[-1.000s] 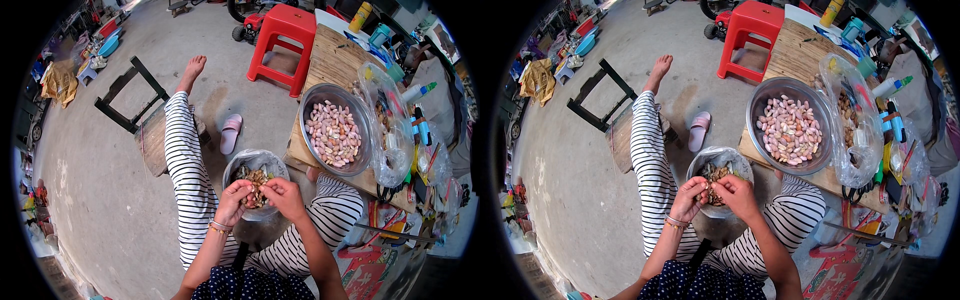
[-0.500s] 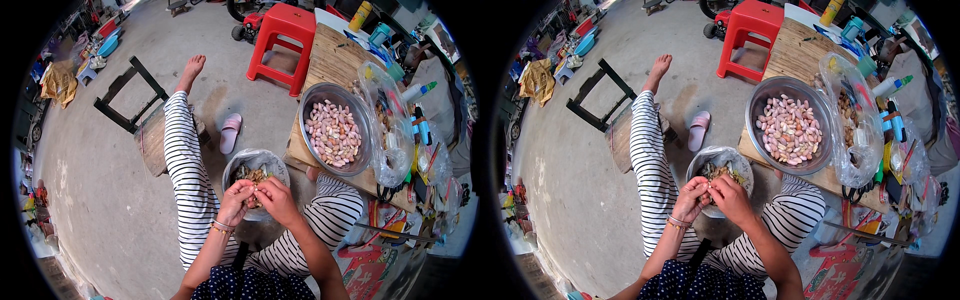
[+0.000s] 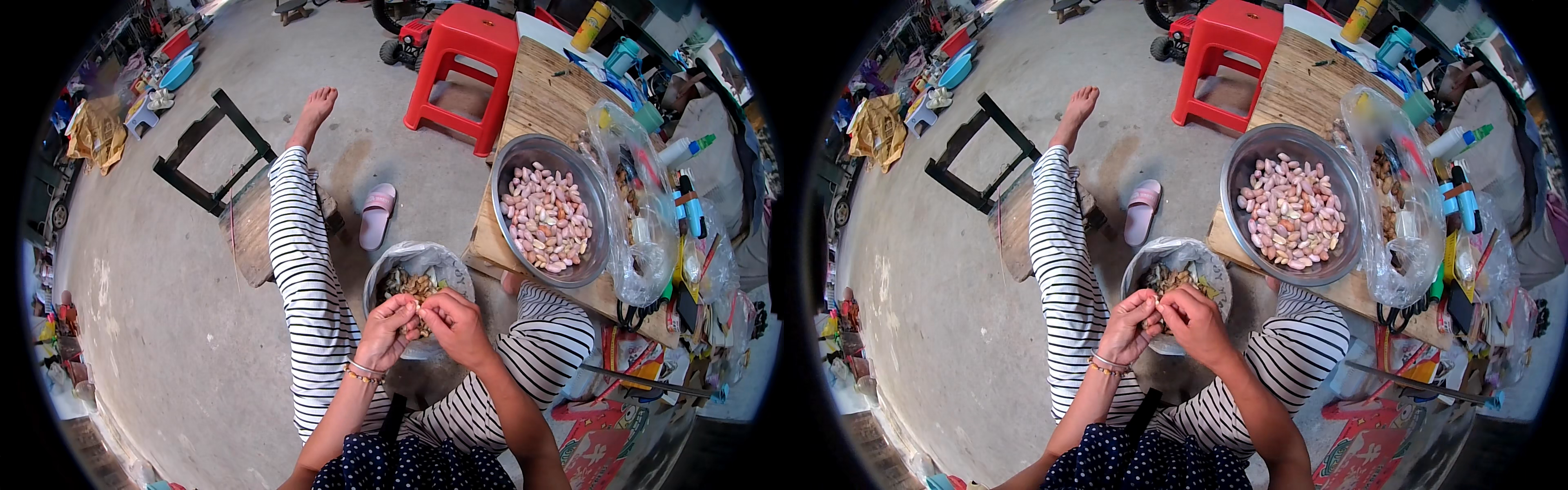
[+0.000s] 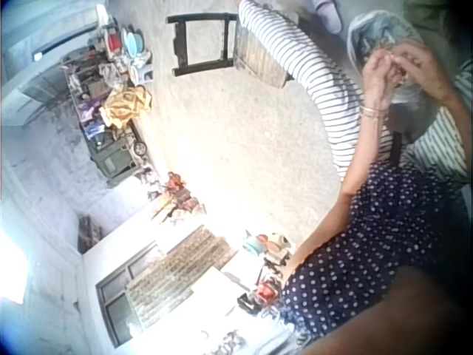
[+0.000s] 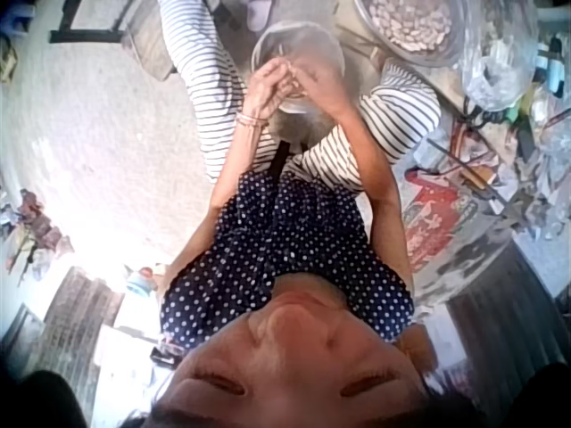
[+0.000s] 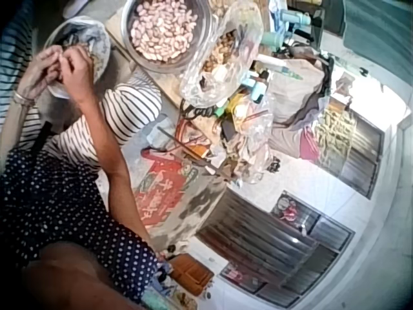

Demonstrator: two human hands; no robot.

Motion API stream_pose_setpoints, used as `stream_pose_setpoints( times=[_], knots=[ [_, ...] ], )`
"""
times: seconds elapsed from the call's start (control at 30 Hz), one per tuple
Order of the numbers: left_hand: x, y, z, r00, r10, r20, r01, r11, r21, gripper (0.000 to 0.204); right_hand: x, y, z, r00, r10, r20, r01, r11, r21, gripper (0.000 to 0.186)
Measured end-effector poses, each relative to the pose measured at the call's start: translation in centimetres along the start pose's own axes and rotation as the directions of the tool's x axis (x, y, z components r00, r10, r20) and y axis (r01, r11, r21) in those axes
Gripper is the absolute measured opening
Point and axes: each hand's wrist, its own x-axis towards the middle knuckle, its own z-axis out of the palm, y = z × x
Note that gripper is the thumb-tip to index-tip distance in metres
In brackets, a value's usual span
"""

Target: The person is peeling garlic cloves by hand, putting the skins into a bucket and the peeled cloves into a metal bowl.

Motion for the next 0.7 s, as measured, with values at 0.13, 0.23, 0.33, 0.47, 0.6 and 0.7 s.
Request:
stream_pose_setpoints(
  times=[0.13,0.23,0.33,0.47,0.6,0.7],
  knots=[
    [-0.1,0.0,0.2,1.0,0.014,0.028,-0.013,1.0,-0.022,0.008,-0.1,-0.2,-0.2,0.998,0.046,0.042,-0.046,0.999,0.005,0.007],
    [-0.3,0.1,0.6,0.999,0.046,-0.02,-0.046,0.999,0.01,0.008,-0.3,0.0,-0.2,0.995,0.074,0.065,-0.076,0.997,0.034,0.01],
    [-0.6,0.6,1.1,0.996,0.09,-0.014,-0.089,0.991,0.098,0.008,-0.4,0.2,-0.1,0.993,0.107,0.058,-0.115,0.983,0.146,0.01],
    [-1.2,1.0,2.1,0.985,0.172,0.026,-0.173,0.954,0.245,0.007,-0.5,0.1,-0.5,0.987,0.136,0.079,-0.153,0.947,0.281,0.008],
    [-1.8,1.2,3.5,0.983,0.169,0.067,-0.181,0.943,0.278,0.007,-0.7,-0.9,-1.0,0.978,0.184,0.098,-0.208,0.844,0.494,0.007],
    [-2.1,1.5,4.4,0.985,0.149,0.082,-0.165,0.952,0.257,0.006,-0.9,-2.7,-2.3,0.996,0.057,-0.07,-0.026,0.925,0.38,0.007]
  ],
)
